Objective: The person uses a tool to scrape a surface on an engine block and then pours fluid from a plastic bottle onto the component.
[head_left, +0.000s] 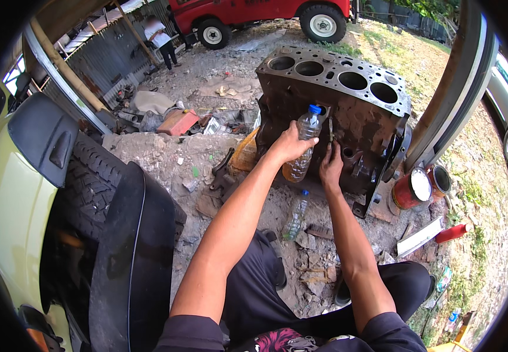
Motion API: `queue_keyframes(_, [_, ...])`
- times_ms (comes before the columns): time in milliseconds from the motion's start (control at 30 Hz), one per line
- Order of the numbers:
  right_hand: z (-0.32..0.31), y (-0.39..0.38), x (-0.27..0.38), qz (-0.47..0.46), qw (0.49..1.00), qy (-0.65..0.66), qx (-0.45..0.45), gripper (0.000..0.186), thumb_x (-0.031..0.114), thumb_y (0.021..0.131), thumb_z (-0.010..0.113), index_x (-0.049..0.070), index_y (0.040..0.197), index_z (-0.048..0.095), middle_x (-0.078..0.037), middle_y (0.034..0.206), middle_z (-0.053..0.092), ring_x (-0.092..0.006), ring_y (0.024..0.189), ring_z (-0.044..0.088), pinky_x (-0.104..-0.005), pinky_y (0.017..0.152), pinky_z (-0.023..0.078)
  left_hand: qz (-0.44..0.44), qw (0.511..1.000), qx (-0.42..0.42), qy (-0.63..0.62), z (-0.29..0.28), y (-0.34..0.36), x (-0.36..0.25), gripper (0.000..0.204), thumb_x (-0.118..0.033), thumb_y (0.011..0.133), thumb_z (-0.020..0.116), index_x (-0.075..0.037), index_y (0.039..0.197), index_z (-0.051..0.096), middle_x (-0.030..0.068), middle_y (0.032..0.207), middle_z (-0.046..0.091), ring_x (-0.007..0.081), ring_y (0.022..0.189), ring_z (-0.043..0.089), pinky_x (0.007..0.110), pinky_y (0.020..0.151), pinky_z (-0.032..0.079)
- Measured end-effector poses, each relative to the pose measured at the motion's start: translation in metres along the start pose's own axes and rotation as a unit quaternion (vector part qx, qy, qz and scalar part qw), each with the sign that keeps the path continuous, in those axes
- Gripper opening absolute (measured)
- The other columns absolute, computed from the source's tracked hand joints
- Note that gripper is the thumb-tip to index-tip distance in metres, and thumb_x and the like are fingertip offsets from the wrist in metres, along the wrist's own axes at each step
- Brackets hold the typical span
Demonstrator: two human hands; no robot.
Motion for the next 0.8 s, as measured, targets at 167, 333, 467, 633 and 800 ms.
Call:
queue_keyframes(167, [-0.003,-0.004,-0.003,-0.011,0.999,-0.035,0.007,0.030,0.021,0.105,0.049,0.005,0.129,0.057,-0.032,0.104,0.067,-0.0488,0.101,0.064,-0.0513,0.079,0.051,-0.031,0.999,0.014,0.008,-0.004,0.002,0.006,0.088,-0.048,0.081,0.079,0.010,0.135,0.041,0.0352,0.128,0.059,0.0438,0.127,0.056,0.045,0.106,0.045])
queue_keyframes(333, [0.009,-0.030,-0.032,0.043,0.991,-0.098,0.083,0.031,0.024,0.103,0.053,0.004,0.124,0.061,-0.031,0.101,0.067,-0.0489,0.098,0.065,-0.0540,0.081,0.052,-0.037,0.999,0.021,0.010,-0.006,-0.001,0.010,0.088,-0.050,0.081,0.078,0.009,0.135,0.042,0.0337,0.131,0.058,0.0419,0.128,0.055,0.045,0.107,0.043])
queue_keyframes(467, [0.014,-0.053,-0.049,0.042,0.981,-0.142,0.128,0.027,0.021,0.100,0.054,0.001,0.114,0.066,-0.031,0.098,0.068,-0.0487,0.095,0.065,-0.0551,0.082,0.052,-0.068,0.996,0.034,0.046,-0.006,-0.006,0.033,0.086,-0.048,0.082,0.078,0.009,0.136,0.043,0.0315,0.132,0.058,0.0405,0.127,0.057,0.044,0.106,0.044])
queue_keyframes(633, [0.012,-0.075,-0.061,0.002,0.980,-0.147,0.135,0.023,0.013,0.097,0.054,-0.004,0.106,0.066,-0.032,0.093,0.065,-0.0515,0.088,0.062,-0.0569,0.079,0.050,-0.058,0.998,0.002,0.028,-0.031,-0.011,0.073,0.090,-0.045,0.081,0.078,0.012,0.137,0.039,0.0350,0.133,0.056,0.0437,0.128,0.055,0.045,0.108,0.043])
queue_keyframes(800, [0.014,-0.047,-0.052,0.000,0.983,-0.164,0.083,0.024,0.012,0.097,0.055,-0.005,0.110,0.066,-0.031,0.098,0.067,-0.0490,0.096,0.064,-0.0536,0.082,0.052,-0.089,0.996,0.018,0.023,-0.041,-0.018,0.065,0.089,-0.041,0.083,0.077,0.010,0.143,0.036,0.0321,0.139,0.052,0.0402,0.132,0.052,0.044,0.110,0.041])
Point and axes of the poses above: each hand's wrist, its own y-axis towards the middle knuckle, its own z-axis out of the palm, x = y × z, the point moved 10 cm from there along y, towards the middle knuckle
